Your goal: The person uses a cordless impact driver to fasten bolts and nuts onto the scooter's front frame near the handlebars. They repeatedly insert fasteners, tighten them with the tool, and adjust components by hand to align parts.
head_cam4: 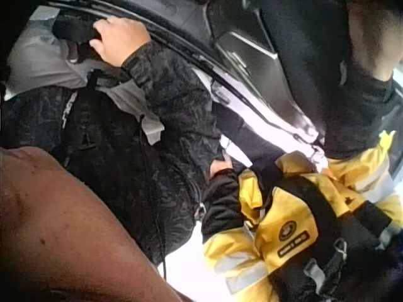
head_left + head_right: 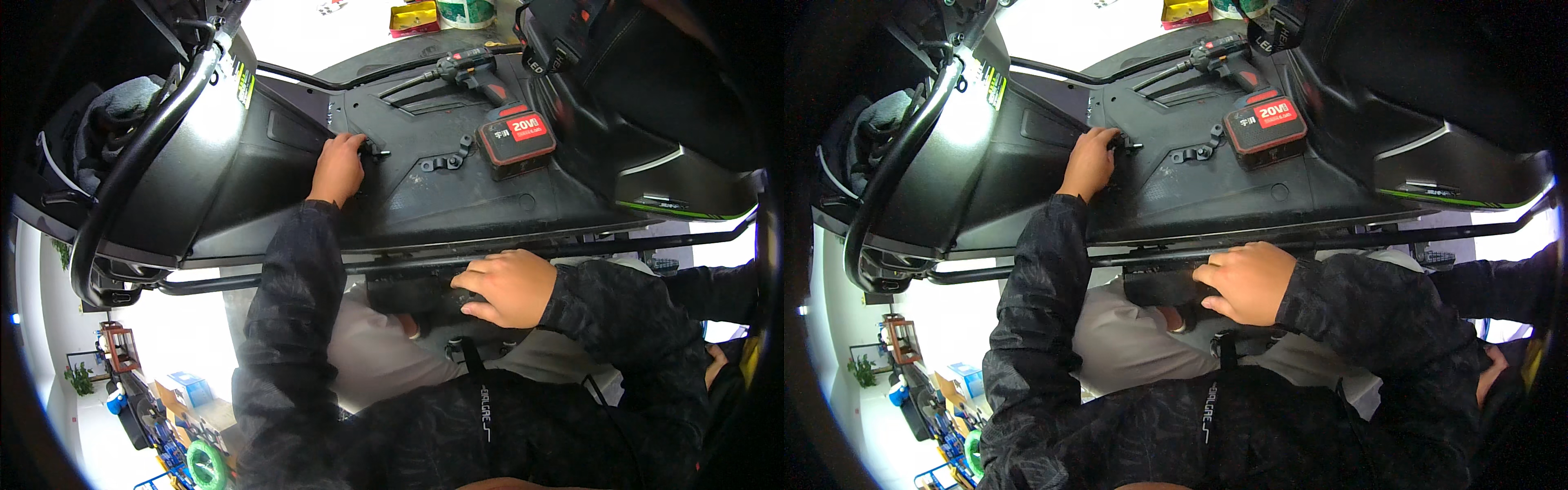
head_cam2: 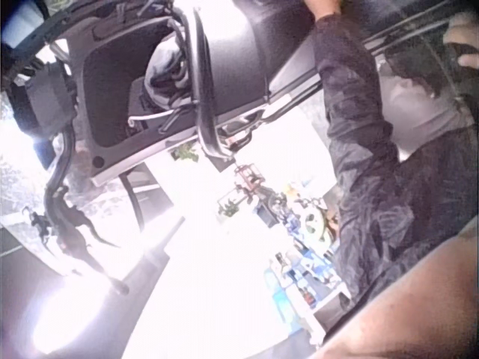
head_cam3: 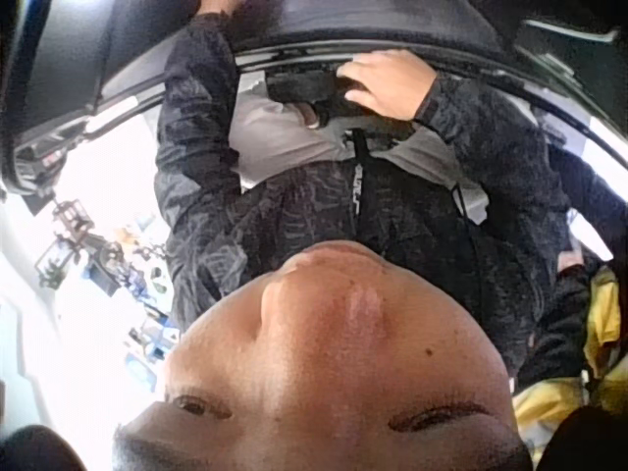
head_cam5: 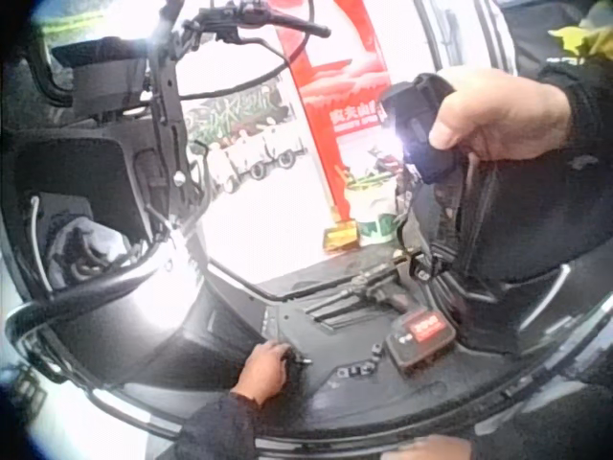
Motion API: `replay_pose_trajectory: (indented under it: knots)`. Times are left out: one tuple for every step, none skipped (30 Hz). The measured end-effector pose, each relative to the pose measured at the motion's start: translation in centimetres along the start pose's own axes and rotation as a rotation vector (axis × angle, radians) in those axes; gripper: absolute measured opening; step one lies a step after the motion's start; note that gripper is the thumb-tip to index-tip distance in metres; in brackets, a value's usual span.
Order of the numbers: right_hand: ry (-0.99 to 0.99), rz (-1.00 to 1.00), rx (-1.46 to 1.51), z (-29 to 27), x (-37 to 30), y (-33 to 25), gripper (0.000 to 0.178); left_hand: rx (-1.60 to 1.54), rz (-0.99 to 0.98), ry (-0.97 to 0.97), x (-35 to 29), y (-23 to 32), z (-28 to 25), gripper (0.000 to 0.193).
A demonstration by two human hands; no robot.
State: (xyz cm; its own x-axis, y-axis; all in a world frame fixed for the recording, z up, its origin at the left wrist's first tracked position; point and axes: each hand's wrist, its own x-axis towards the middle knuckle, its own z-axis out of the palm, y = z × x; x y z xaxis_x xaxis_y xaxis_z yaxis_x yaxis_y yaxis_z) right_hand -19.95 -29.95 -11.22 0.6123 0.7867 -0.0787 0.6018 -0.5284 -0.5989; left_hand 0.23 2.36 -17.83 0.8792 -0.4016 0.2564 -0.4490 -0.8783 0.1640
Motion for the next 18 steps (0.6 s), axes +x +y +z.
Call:
replay_pose_trajectory:
  knots:
    - [-0.003,0.014,-0.018,0.0,0.0,0.0,0.038,0.037,0.017,-0.025,0.1,-0.1,0.2,0.034]
    - [-0.01,0.031,-0.037,0.0,-0.1,0.1,0.039,0.035,0.035,-0.025,0.2,-0.1,0.4,0.035]
    - [-0.012,0.04,-0.031,0.0,-0.2,0.1,0.039,0.03,0.051,-0.017,0.2,-0.1,0.6,0.035]
    - [-0.019,0.052,-0.028,0.0,-0.3,0.2,0.039,0.021,0.061,-0.025,0.2,-0.1,0.7,0.036]
    - [-0.027,0.059,-0.025,0.0,-0.4,0.2,0.039,-0.006,0.044,0.004,0.2,0.0,0.9,0.036]
    - [-0.042,0.076,-0.029,0.0,-0.4,0.2,0.039,-0.034,0.015,0.012,0.1,0.0,0.9,0.036]
    - [-0.057,0.085,-0.033,0.0,-0.5,0.2,0.039,-0.062,-0.01,0.027,0.0,0.1,0.9,0.036]
    - [-0.072,0.097,-0.041,0.0,-0.5,0.2,0.039,-0.058,-0.02,0.06,-0.1,0.2,0.9,0.037]
    - [-0.069,0.091,-0.043,0.0,-0.5,0.2,0.039,-0.056,-0.044,0.022,-0.2,0.3,0.8,0.036]
    - [-0.065,0.089,-0.05,0.1,-0.4,0.1,0.04,-0.056,-0.063,-0.005,-0.2,0.3,0.7,0.035]
    - [-0.078,0.094,-0.061,0.1,-0.4,0.2,0.04,-0.056,-0.088,-0.039,-0.3,0.4,0.5,0.034]
    - [-0.073,0.091,-0.064,0.1,-0.4,0.2,0.041,-0.05,-0.055,0.008,-0.3,0.3,0.2,0.033]
    - [-0.06,0.082,-0.034,0.1,-0.4,0.3,0.041,-0.042,-0.056,0.014,-0.3,0.3,-0.2,0.032]
    - [-0.064,0.085,-0.031,0.2,-0.4,0.3,0.041,-0.076,-0.011,0.086,-0.4,0.2,-0.6,0.031]
    - [-0.058,0.088,-0.034,0.1,-0.4,0.4,0.041,-0.081,0.023,0.135,-0.6,0.1,-1.0,0.032]
    - [-0.051,0.083,-0.033,0.1,-0.5,0.5,0.042,-0.086,-0.014,0.094,-0.8,0.1,-1.5,0.03]
    - [-0.066,0.09,-0.024,0.1,-0.5,0.5,0.042,-0.1,0.004,0.111,-0.9,0.1,-1.9,0.029]
    - [-0.068,0.092,-0.02,0.0,-0.5,0.5,0.042,-0.102,-0.021,0.028,-1.2,0.3,-2.1,0.028]
